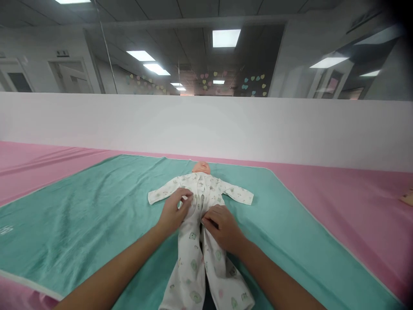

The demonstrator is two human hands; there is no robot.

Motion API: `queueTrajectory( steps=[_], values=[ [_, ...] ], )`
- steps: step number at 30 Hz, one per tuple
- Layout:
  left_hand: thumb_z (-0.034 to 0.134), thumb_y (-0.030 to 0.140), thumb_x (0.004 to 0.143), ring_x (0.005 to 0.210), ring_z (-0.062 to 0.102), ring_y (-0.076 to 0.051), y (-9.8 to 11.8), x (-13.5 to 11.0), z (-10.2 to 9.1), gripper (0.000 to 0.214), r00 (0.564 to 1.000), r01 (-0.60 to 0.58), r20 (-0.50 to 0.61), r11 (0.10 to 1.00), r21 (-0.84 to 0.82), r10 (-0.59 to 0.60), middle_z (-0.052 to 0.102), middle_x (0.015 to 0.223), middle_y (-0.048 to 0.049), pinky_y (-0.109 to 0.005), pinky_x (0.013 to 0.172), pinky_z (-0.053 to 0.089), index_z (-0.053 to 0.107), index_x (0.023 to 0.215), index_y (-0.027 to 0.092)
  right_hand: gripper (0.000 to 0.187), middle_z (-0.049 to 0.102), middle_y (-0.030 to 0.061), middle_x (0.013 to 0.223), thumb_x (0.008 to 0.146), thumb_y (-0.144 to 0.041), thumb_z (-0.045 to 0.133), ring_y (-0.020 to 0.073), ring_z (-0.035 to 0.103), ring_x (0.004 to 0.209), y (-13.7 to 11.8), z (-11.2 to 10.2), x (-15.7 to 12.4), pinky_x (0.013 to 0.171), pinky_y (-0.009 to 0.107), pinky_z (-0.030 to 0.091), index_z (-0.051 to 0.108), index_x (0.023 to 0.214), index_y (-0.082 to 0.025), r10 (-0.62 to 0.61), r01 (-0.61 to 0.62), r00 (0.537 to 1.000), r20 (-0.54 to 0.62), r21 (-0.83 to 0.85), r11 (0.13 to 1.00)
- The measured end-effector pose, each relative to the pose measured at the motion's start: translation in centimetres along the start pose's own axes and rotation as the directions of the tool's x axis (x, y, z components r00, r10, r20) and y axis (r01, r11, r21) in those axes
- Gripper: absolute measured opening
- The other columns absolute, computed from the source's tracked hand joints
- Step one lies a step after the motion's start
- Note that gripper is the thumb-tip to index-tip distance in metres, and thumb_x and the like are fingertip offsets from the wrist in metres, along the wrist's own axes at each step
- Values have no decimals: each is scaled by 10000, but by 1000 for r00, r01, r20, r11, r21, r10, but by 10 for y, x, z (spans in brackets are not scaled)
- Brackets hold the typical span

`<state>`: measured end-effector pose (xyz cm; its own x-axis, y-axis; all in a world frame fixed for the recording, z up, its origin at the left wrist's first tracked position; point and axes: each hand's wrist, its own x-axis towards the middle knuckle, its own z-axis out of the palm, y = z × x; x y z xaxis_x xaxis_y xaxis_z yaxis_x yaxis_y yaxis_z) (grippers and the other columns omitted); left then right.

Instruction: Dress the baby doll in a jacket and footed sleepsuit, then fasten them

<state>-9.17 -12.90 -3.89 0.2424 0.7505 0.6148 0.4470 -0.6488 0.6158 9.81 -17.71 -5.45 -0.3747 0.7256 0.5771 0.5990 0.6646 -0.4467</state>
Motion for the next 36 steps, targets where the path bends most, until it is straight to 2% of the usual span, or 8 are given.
queueTrajectory(
  steps=[3,11,15,18,21,25,30,36],
  values=[
    [423,331,835,874,560,-168,-6,35,6,233,987,147,-67,988,37,-144,608,929,-38,-275,751,435,563,964,196,171,556,-3,724,869,-207,465,142,492,745,1,7,-1,742,322,368,532,712,-199,-14,14,1000,-25,-14,1000],
    [510,325,723,935,573,-270,-23,110,39,414,903,333,96,821,464,-420,608,1036,-130,-315,697,403,526,1113,189,110,583,19,857,852,-157,460,161,508,869,-1,5,-2,822,351,393,533,790,-210,-32,34,999,-40,42,999],
    [448,236,752,852,595,-233,-19,119,46,361,919,361,52,887,288,-391,639,916,-106,-304,690,408,529,1099,184,141,560,60,1071,833,-143,445,205,469,1063,-1,7,0,917,393,383,541,896,-224,-61,70,993,-97,94,993],
    [451,266,772,766,592,-186,-13,118,44,344,932,356,94,931,-77,-349,639,833,-58,-273,661,424,522,1098,180,174,562,55,1115,824,-142,457,207,447,1119,0,8,0,966,408,363,543,946,-231,-57,64,996,-75,104,992],
    [471,316,782,743,581,-169,-11,111,40,313,946,319,135,916,-243,-294,629,789,-31,-270,665,436,547,1054,180,186,572,49,1120,830,-143,459,197,443,1136,0,9,0,987,398,355,550,967,-230,-48,55,997,-64,112,992],
    [454,336,808,861,564,-176,-23,91,35,246,979,194,-32,968,-160,-201,620,953,-44,-295,771,430,578,956,184,179,549,55,1146,857,-159,430,185,454,1122,4,7,-2,979,379,369,556,964,-226,-42,62,989,-140,140,988],
    [388,301,846,946,532,-189,-46,48,24,233,994,72,-85,997,-7,-72,590,1003,-53,-327,831,417,567,954,198,215,524,59,1177,882,-239,428,194,457,1119,29,0,0,964,381,378,551,1058,-235,94,-58,938,-334,115,992],
    [391,333,850,860,543,-182,-60,25,14,235,961,195,-201,981,-1,-191,602,918,-42,-312,783,425,555,935,188,198,576,30,1102,844,-261,473,182,469,1087,56,7,49,973,357,347,611,985,-239,163,-152,949,-271,63,986]
  ],
)
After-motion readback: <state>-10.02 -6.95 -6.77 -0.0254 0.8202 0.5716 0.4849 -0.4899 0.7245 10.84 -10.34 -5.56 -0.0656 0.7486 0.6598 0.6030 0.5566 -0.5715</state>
